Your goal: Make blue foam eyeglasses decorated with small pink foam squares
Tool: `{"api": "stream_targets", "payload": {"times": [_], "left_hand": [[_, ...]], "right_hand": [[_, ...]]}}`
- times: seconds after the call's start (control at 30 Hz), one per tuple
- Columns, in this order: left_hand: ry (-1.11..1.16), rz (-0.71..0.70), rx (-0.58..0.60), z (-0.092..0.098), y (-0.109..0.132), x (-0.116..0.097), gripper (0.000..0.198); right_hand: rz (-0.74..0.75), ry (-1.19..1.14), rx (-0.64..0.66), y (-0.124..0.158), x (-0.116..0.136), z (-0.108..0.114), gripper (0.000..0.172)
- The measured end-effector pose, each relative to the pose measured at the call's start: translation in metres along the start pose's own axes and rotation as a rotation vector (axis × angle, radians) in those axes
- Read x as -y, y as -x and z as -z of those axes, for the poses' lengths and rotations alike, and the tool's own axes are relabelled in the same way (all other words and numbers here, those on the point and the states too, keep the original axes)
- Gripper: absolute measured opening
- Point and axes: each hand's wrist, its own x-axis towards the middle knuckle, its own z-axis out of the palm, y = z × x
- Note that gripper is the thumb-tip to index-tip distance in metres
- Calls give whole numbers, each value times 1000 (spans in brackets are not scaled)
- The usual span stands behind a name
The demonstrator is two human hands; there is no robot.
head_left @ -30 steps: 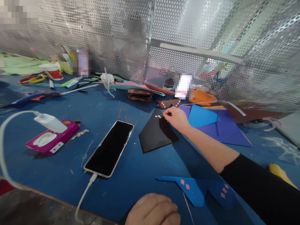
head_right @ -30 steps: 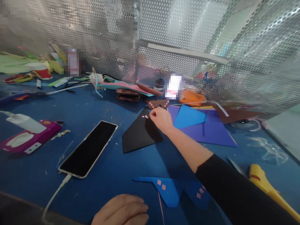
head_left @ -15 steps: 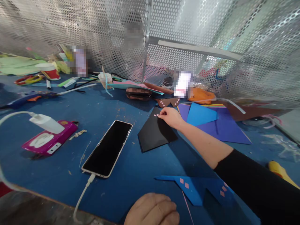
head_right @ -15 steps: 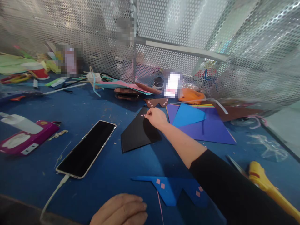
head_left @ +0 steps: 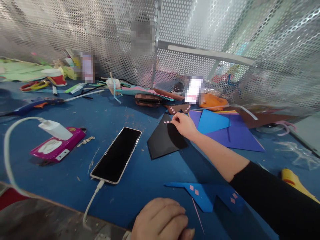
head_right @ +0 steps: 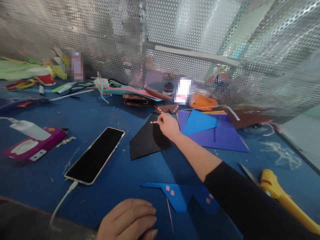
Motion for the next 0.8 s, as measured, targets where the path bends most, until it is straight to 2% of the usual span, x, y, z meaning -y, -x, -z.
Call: {"api": "stream_targets", "payload": {"times": [0.1,0.2,0.37,0.47,0.53,0.63,0.73,0.8], "left_hand": [[27,22,22,1,1,0,9],[59,93,38,5,0,-4,8],[145,344,127,13,-13,-13,13],[216,486,146,14,-24,-20,15],[274,536,167,10,-31,-26,16],[342,597,223,1,-37,-35,12],[403,673,301,-10,-38,-41,5],[445,726,335,-15,-38,-45,8]], "right_hand": [[6,-96,-42,13,4,15,18],[13,-224,-90,44,9,38,5],[-25,-397,-150,143,29,76,14],[-109,-512,-167,205,41,85,11],[-150,-555,-170,236,44,85,9],[-204,-615,-187,261,42,83,6],[-234,-654,-202,270,36,82,5],[-243,-667,-199,272,32,82,6]]}}
